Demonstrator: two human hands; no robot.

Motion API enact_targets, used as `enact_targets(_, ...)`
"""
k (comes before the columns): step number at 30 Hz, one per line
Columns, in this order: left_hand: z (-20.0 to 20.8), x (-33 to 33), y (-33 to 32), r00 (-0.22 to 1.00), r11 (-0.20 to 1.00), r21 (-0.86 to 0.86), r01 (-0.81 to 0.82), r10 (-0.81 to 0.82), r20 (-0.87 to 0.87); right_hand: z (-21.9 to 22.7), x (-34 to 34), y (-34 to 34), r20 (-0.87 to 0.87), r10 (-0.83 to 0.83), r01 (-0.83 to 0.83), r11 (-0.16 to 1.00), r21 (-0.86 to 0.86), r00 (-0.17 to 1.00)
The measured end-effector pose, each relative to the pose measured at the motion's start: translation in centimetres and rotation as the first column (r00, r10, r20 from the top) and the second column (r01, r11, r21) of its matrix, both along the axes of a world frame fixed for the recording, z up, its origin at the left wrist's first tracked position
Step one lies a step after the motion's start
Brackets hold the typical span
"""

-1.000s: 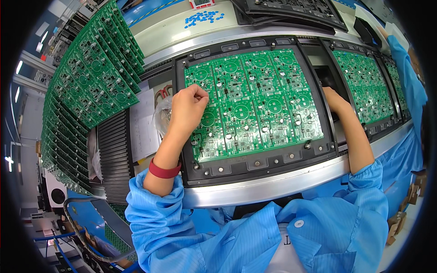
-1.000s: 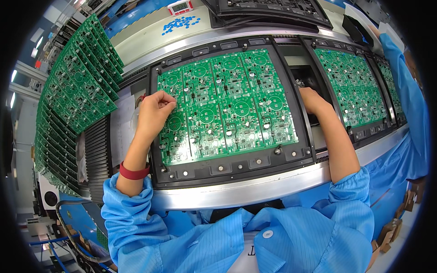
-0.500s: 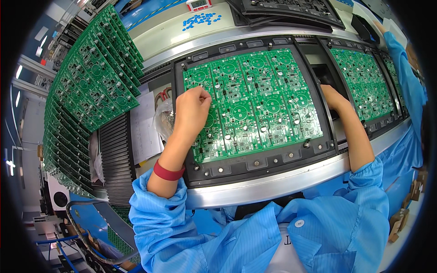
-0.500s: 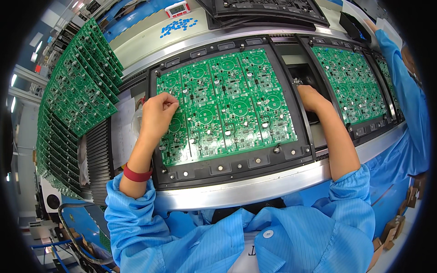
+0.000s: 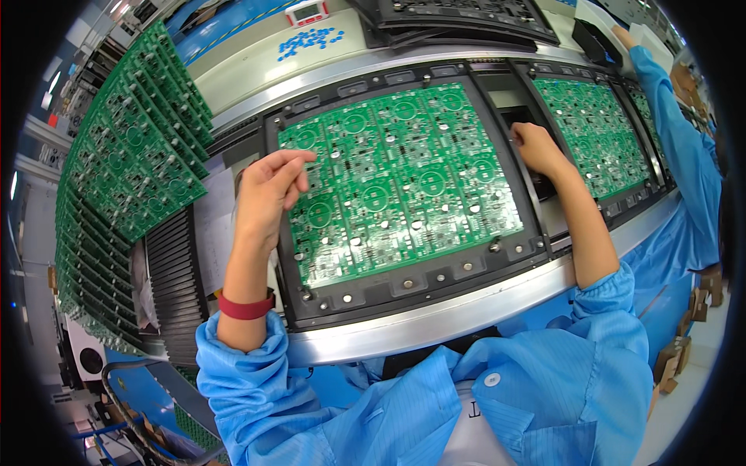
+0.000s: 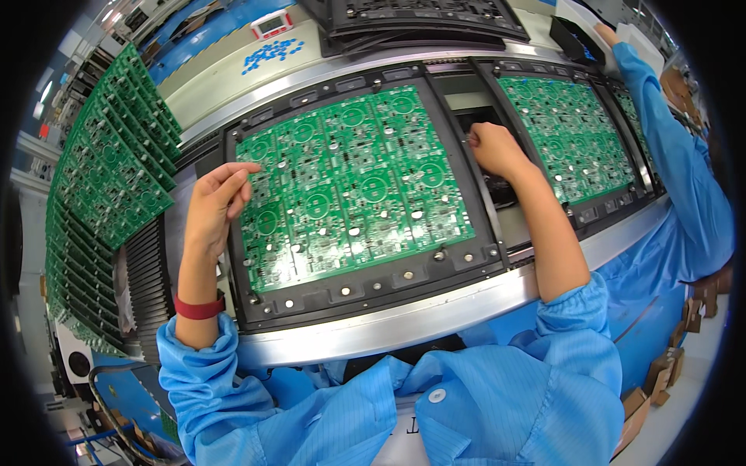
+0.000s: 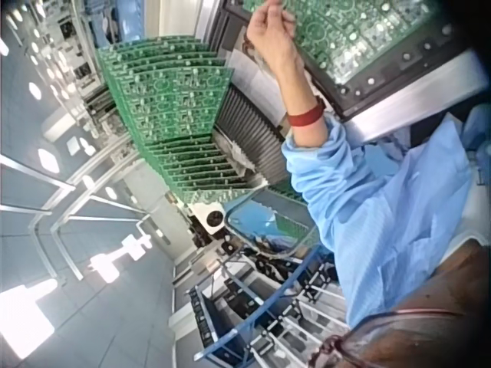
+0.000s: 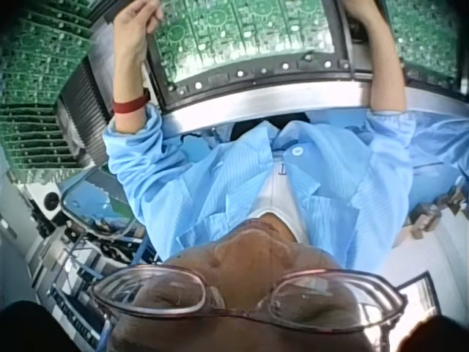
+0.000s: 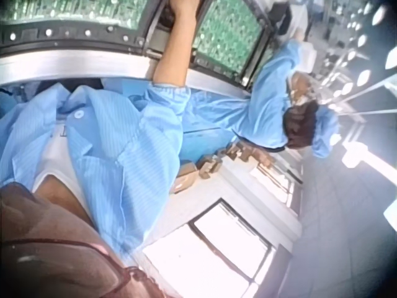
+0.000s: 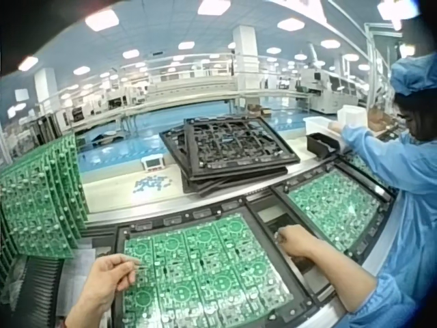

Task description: The person assembles electronic circuit boards by inserting small metal components into a board panel by hand, placing blue caps onto the board, and sliding the board fixture along the assembly line.

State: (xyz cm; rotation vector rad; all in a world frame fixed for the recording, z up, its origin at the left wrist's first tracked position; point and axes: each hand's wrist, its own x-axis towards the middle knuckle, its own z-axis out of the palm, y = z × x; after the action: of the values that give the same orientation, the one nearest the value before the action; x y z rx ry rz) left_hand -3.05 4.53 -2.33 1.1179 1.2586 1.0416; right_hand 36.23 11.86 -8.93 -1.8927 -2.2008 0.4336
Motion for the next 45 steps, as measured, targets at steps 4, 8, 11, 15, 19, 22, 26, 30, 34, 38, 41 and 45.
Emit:
enact_targets(4,0.2,0.6,-0.2,0.999,0.999,0.04,-0.03,0.029,0.033,1.8,-1.5,-0.3,-0.221,-0.067,0.096,0.988,0.121,0.973)
enact_targets(8,0.1,1.4,0.4,0.999,0.998,0.055,-0.014,0.012,0.041,4.7,-2.7,-1.2,-0.653,-0.117,0.139,0.99,-0.018,0.748)
enact_targets(11,0.3,1.8,0.6,1.0,0.999,0.051,0.007,-0.008,0.026,5.4,-3.5,-1.8,-0.872,-0.153,0.051,0.988,-0.146,0.464)
enact_targets(15,0.9,3.5,0.9,0.99,0.998,0.003,0.066,-0.065,-0.128,5.5,-4.4,-2.1,-0.841,-0.054,-0.051,0.994,-0.096,0.539)
enact_targets(19,1.1,4.5,1.6,0.98,0.994,0.012,0.107,-0.103,-0.171,5.5,-4.4,-2.2,-0.776,-0.027,-0.105,0.987,-0.119,0.63)
enact_targets(22,1.1,4.9,2.0,0.977,0.994,0.019,0.108,-0.103,-0.186,5.6,-4.9,-2.1,-0.702,0.02,-0.125,0.987,-0.098,0.711)
enact_targets(26,0.9,5.3,2.4,0.98,0.997,0.032,0.077,-0.07,-0.185,5.6,-5.5,-2.0,-0.519,0.119,-0.146,0.989,-0.01,0.847)
enact_targets(30,0.4,5.5,2.5,0.988,0.996,0.043,0.082,-0.076,-0.134,5.2,-5.7,-1.7,-0.365,0.21,-0.181,0.977,0.112,0.907)
enact_targets(34,0.5,5.6,2.3,0.99,0.998,0.022,0.062,-0.059,-0.125,5.3,-6.0,-1.6,-0.34,0.211,-0.182,0.977,0.116,0.917)
enact_targets(38,0.4,5.5,2.4,0.992,0.999,0.01,0.053,-0.052,-0.112,5.4,-6.7,-2.0,-0.236,0.224,-0.191,0.969,0.157,0.946)
enact_targets(41,0.3,5.5,2.5,0.993,0.999,0.006,0.051,-0.05,-0.105,5.5,-7.0,-2.4,-0.141,0.233,-0.203,0.959,0.197,0.962)
enact_targets(45,0.1,5.4,2.5,0.989,0.999,0.023,0.042,-0.038,-0.141,6.3,-6.7,-2.8,-0.339,0.162,-0.134,0.986,0.104,0.927)
